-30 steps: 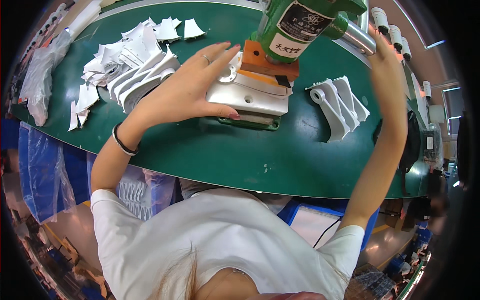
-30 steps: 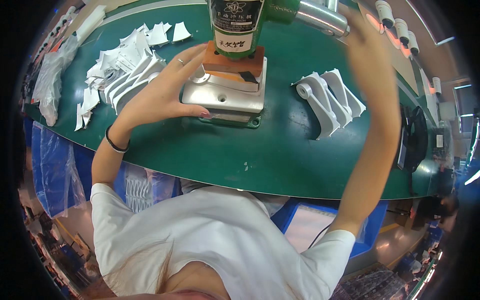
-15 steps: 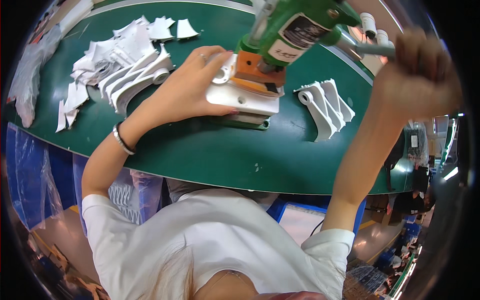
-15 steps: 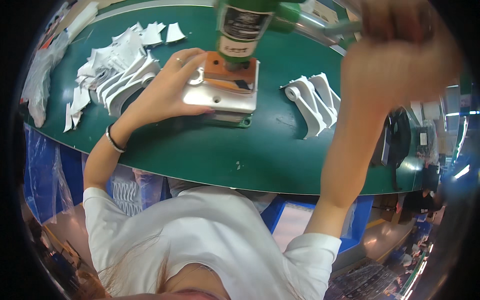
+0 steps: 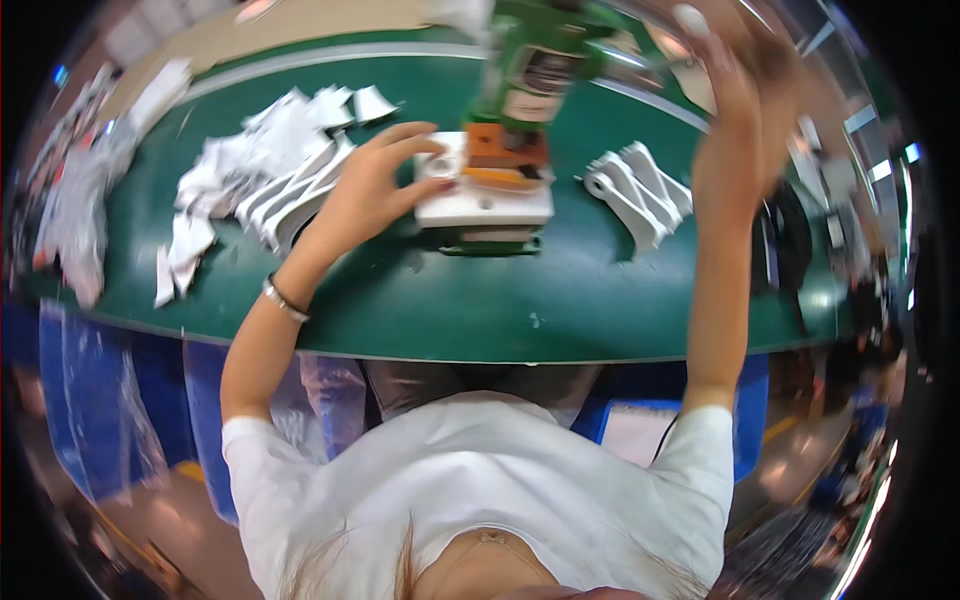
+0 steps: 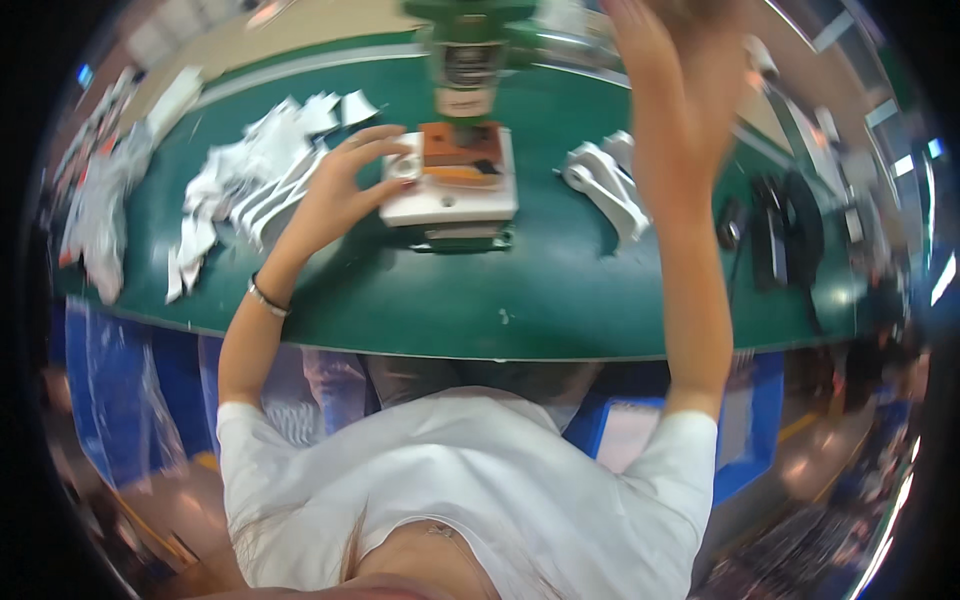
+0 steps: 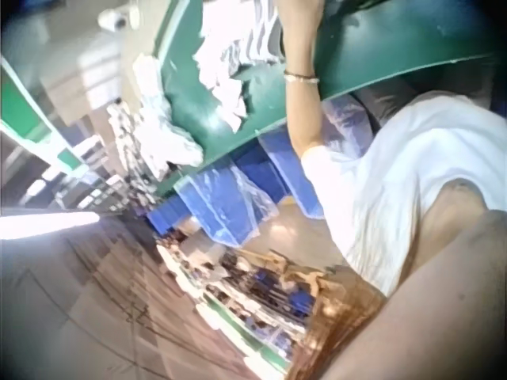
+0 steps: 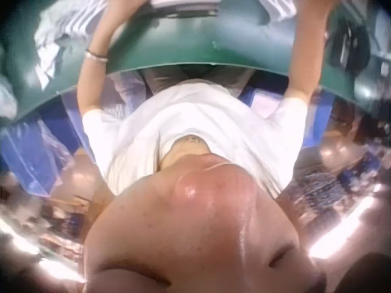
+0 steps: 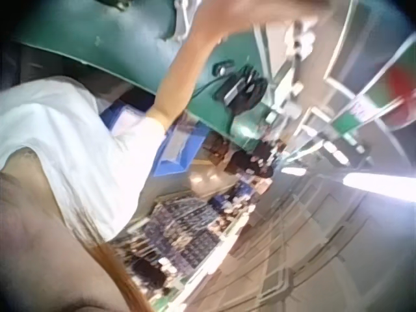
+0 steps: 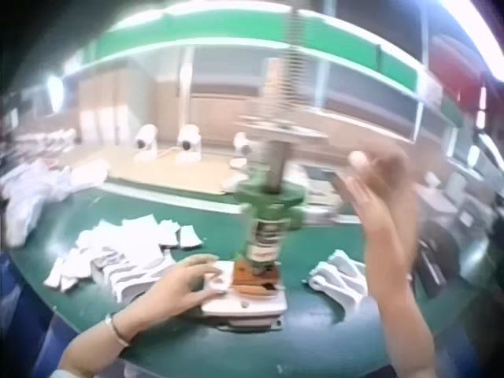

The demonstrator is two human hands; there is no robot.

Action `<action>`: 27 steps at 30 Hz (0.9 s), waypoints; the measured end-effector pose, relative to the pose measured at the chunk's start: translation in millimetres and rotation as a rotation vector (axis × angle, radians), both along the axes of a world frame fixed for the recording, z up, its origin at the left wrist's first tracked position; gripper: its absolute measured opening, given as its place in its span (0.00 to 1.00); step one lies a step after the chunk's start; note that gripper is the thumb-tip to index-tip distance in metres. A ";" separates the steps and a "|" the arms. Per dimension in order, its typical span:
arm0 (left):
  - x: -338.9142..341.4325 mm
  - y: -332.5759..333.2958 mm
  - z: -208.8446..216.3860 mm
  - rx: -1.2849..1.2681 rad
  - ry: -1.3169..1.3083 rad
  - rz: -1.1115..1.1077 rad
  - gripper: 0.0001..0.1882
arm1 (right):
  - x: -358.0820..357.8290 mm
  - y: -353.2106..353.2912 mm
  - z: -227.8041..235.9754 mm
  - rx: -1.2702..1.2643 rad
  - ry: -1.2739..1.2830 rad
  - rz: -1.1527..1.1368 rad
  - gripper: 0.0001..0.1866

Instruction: Pressing circular components into white plastic housing units using a manual green lever press and organizing finished units into bins.

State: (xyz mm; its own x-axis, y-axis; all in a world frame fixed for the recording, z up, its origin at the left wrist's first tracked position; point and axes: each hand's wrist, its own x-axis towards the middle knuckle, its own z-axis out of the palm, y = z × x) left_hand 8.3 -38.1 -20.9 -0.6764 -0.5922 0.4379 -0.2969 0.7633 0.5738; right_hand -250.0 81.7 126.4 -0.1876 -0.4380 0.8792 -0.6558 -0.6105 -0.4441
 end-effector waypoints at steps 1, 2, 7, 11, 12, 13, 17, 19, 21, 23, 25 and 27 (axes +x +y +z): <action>-7.2 -0.5 9.8 -0.006 0.012 -0.043 0.22 | -58.9 -15.3 6.4 0.029 0.488 -0.369 0.12; 3.1 1.5 3.8 0.010 0.011 -0.035 0.19 | -48.9 -83.9 5.3 -0.084 0.059 0.356 0.14; -11.0 0.7 -0.7 -0.208 -0.063 -0.036 0.17 | -66.3 -156.8 -9.8 0.517 -0.630 0.362 0.21; 1.5 -9.6 -14.2 -0.157 -0.103 0.030 0.18 | -71.7 -89.8 -35.2 0.329 -0.776 0.330 0.19; 0.1 -11.3 -13.8 -0.148 -0.098 0.002 0.18 | -76.7 -69.2 -43.5 0.315 -0.677 0.216 0.16; -0.5 -10.9 -14.5 -0.170 -0.098 0.005 0.18 | -79.0 -50.2 -51.6 0.305 -0.576 0.106 0.12; 6.9 -15.8 -18.3 0.062 -0.003 0.082 0.21 | -61.1 -1.9 -81.1 0.206 -0.366 -0.097 0.13; -1.4 -15.2 -13.9 0.095 0.045 0.041 0.22 | -51.2 14.5 -88.5 0.080 -0.171 -0.170 0.11; 10.1 -13.8 -14.7 0.150 0.002 0.091 0.23 | -32.7 13.4 -103.2 -0.005 -0.009 -0.164 0.08; 12.4 -5.7 -11.0 0.258 0.107 0.019 0.23 | -19.9 17.2 -109.2 -0.091 0.149 -0.162 0.06; 7.8 11.3 -1.9 0.374 0.251 -0.076 0.18 | -7.5 28.1 -111.5 -0.033 0.442 -0.091 0.07; 10.9 18.5 5.9 0.496 0.251 -0.032 0.17 | 3.0 29.6 -117.2 -0.070 0.454 -0.028 0.08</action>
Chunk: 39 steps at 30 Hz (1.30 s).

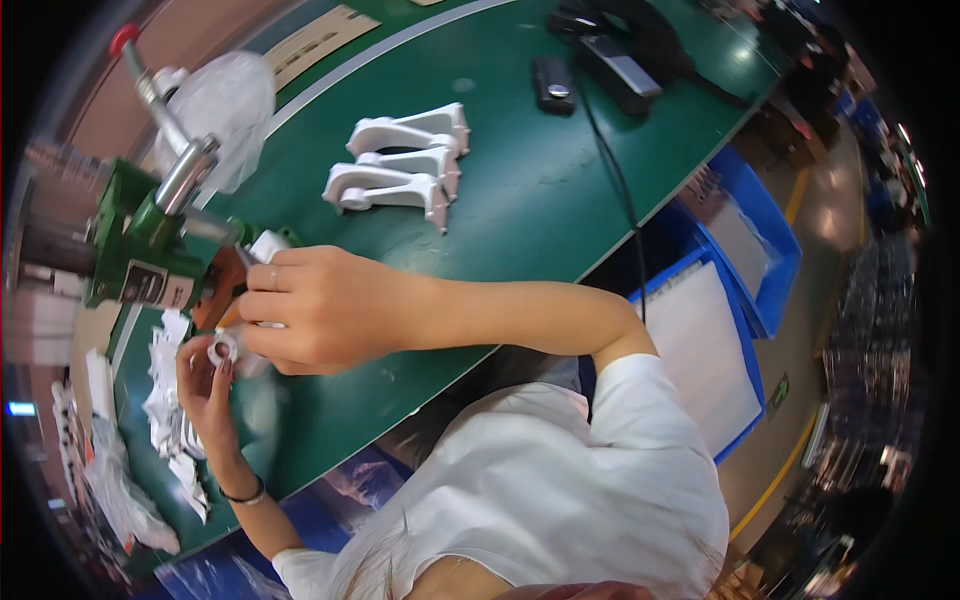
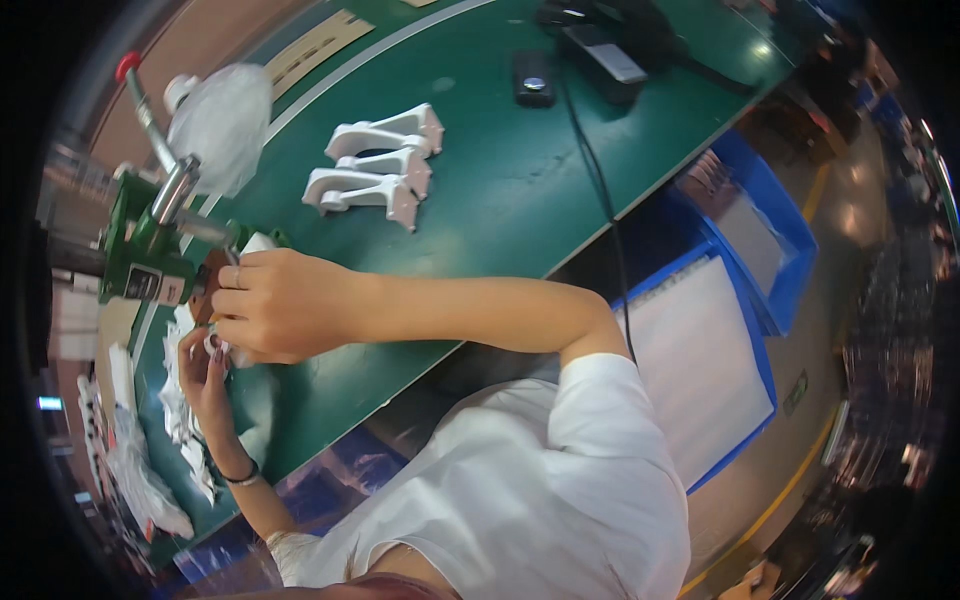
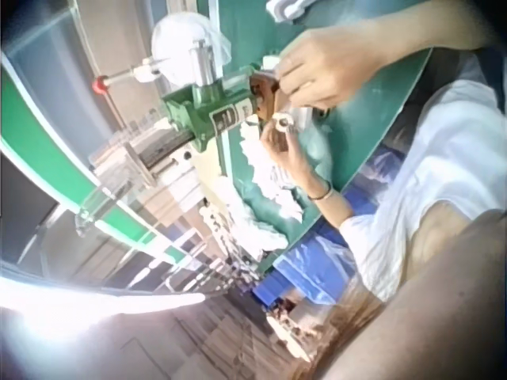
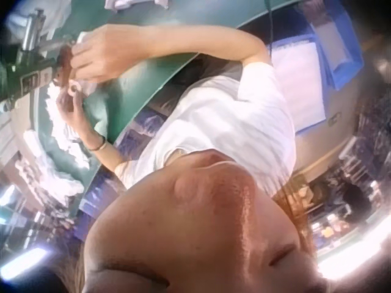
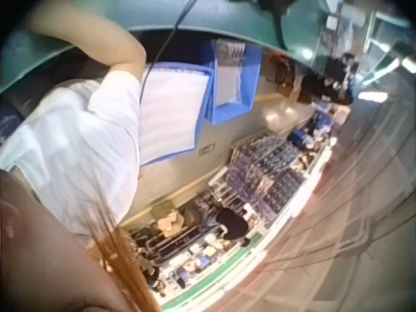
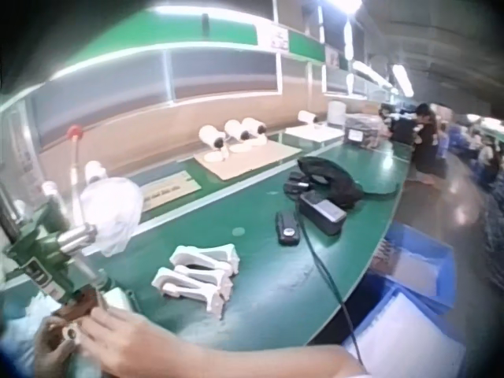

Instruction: Pressing circular components into white plastic housing units using a manual green lever press and organizing finished units into bins.

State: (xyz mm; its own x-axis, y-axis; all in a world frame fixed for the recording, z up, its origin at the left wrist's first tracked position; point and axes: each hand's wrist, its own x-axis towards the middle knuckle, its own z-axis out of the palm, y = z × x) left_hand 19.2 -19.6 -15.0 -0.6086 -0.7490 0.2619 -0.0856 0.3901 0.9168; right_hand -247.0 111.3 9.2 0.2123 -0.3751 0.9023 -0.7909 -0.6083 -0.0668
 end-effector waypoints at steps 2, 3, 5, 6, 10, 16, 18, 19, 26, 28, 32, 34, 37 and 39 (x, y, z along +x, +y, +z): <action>-2.5 1.4 2.3 0.189 0.024 0.023 0.17 | 5.5 2.0 -3.9 0.015 0.028 0.049 0.11; -12.6 8.6 3.7 0.309 0.153 0.016 0.17 | 6.5 1.8 -4.9 0.010 0.026 0.091 0.11; -18.8 13.7 12.5 0.486 0.155 -0.055 0.17 | 7.9 0.3 -6.2 0.087 -0.037 -0.012 0.12; -18.9 15.5 15.5 0.483 0.162 -0.018 0.17 | 6.9 -0.3 -7.3 0.147 -0.011 -0.025 0.14; -20.1 34.3 21.2 0.462 0.050 -0.127 0.15 | 10.0 10.5 0.7 0.202 0.011 -0.120 0.16; -30.5 71.5 17.1 0.077 0.060 -0.287 0.13 | -5.1 47.4 14.9 0.673 0.120 -0.084 0.11; -42.2 75.3 14.5 -0.083 0.013 -0.330 0.18 | -15.3 54.5 18.9 0.705 0.123 -0.074 0.09; -51.1 77.3 19.9 -0.191 -0.040 -0.318 0.21 | -19.5 57.0 20.5 0.732 0.113 -0.078 0.07; -59.2 70.3 5.8 -0.462 -0.038 -0.322 0.26 | -61.3 25.1 15.9 0.577 0.100 -0.590 0.05; -56.9 73.0 0.9 -0.480 -0.067 -0.337 0.25 | -60.6 21.0 8.3 0.582 0.095 -0.594 0.05; -51.0 71.4 -4.3 -0.465 -0.075 -0.336 0.24 | -51.6 18.8 2.5 0.606 0.090 -0.537 0.05; -50.9 71.3 -0.9 -0.499 -0.086 -0.349 0.23 | -49.9 17.5 3.0 0.619 0.067 -0.527 0.05; -51.5 68.8 0.2 -0.543 -0.093 -0.375 0.21 | -52.2 14.6 5.2 0.577 0.177 -0.540 0.06; -51.7 69.9 0.0 -0.540 -0.094 -0.385 0.21 | -55.3 12.4 8.0 0.570 0.241 -0.554 0.06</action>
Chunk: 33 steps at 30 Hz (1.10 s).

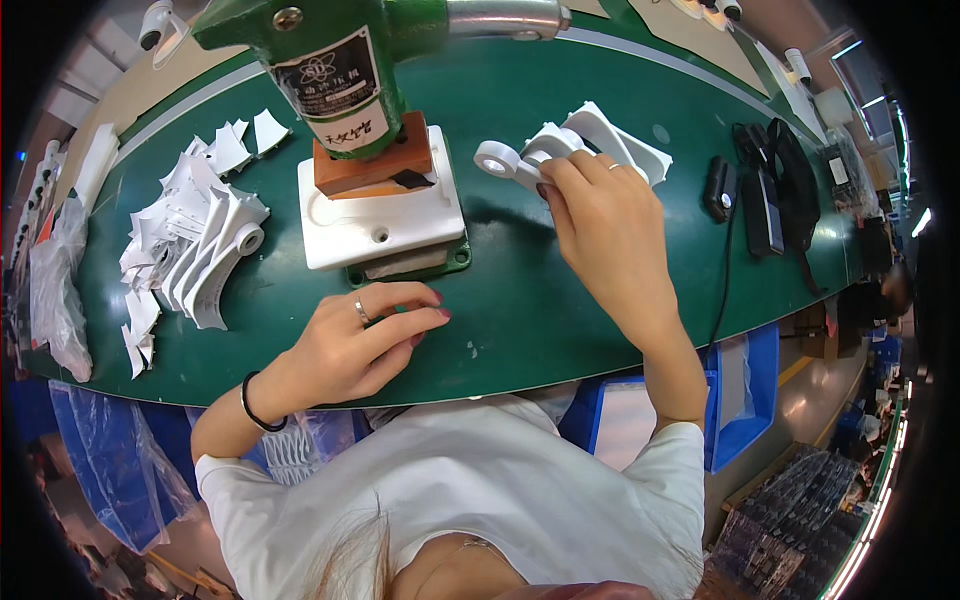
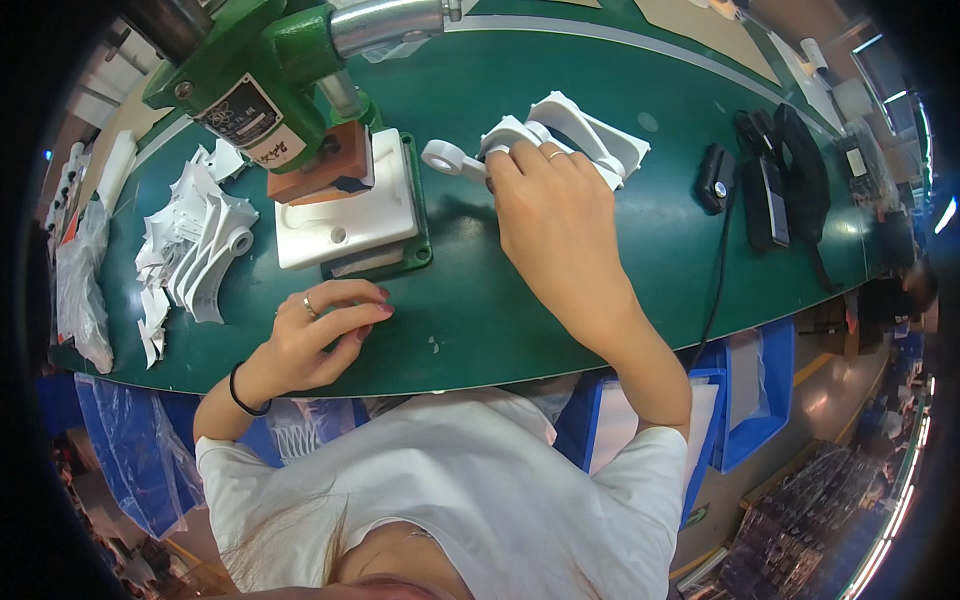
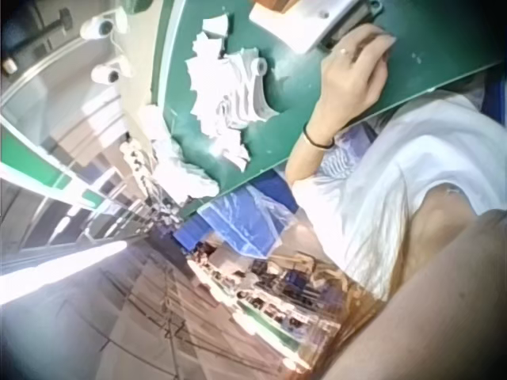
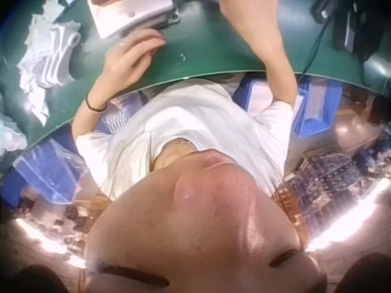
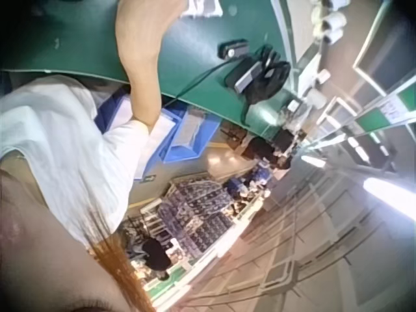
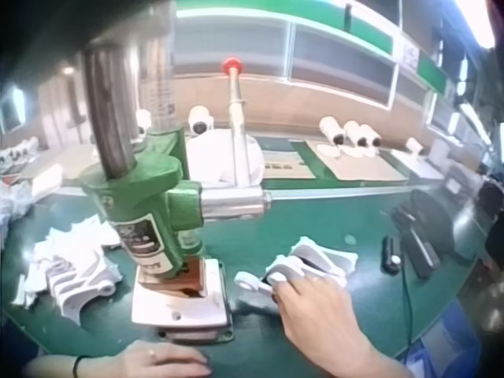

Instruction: Pressing circular components into white plastic housing units using a manual green lever press and organizing finished units into bins.

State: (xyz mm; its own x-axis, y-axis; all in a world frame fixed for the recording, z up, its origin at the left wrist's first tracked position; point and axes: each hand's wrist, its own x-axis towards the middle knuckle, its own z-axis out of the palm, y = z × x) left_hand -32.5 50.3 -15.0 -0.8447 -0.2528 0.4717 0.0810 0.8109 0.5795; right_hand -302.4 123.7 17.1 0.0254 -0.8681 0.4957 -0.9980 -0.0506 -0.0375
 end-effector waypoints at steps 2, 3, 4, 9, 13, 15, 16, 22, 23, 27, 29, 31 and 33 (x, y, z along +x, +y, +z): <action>0.3 -0.9 -1.0 0.002 -0.002 -0.003 0.20 | 3.1 2.2 5.9 -0.030 -0.182 0.031 0.06; 0.7 -1.6 -1.1 0.012 -0.005 -0.003 0.20 | 5.0 4.3 10.1 -0.059 -0.365 0.059 0.07; 1.7 -0.2 -1.4 0.026 -0.007 0.001 0.19 | 6.4 8.1 16.9 -0.054 -0.365 0.064 0.07; -4.2 -0.3 2.3 0.047 -0.004 -0.029 0.18 | -9.1 13.9 33.2 -0.298 -0.707 0.124 0.21; -8.1 0.2 1.4 0.047 0.009 -0.045 0.17 | -18.9 0.7 30.3 -0.167 -1.027 0.180 0.29; -7.8 -1.1 1.7 0.054 -0.012 -0.039 0.17 | -16.3 -7.0 29.0 -0.021 -1.057 0.166 0.23; -6.7 -1.5 2.5 0.061 -0.033 -0.036 0.17 | -16.9 -9.4 25.6 -0.023 -1.059 0.170 0.23; -5.2 -2.2 -3.3 0.085 -0.020 -0.022 0.17 | -3.2 -7.2 -11.1 -0.091 -0.361 0.053 0.11; -5.0 -2.4 -3.7 0.086 -0.020 -0.024 0.17 | 1.1 -3.7 -9.5 -0.029 -0.291 -0.020 0.11; -3.1 -1.7 -4.0 0.088 -0.029 -0.025 0.17 | -12.2 2.7 -17.7 -0.008 -0.017 -0.008 0.13; -2.8 -1.9 -3.5 0.090 -0.032 -0.031 0.17 | -17.2 5.3 -17.6 0.056 0.039 -0.086 0.14; -2.3 -2.0 -3.3 0.092 -0.031 -0.031 0.17 | -19.8 6.9 -15.3 0.059 0.074 -0.100 0.17; -1.2 -2.3 -3.5 0.098 -0.036 -0.023 0.17 | -22.8 6.3 -7.8 0.061 0.105 -0.110 0.20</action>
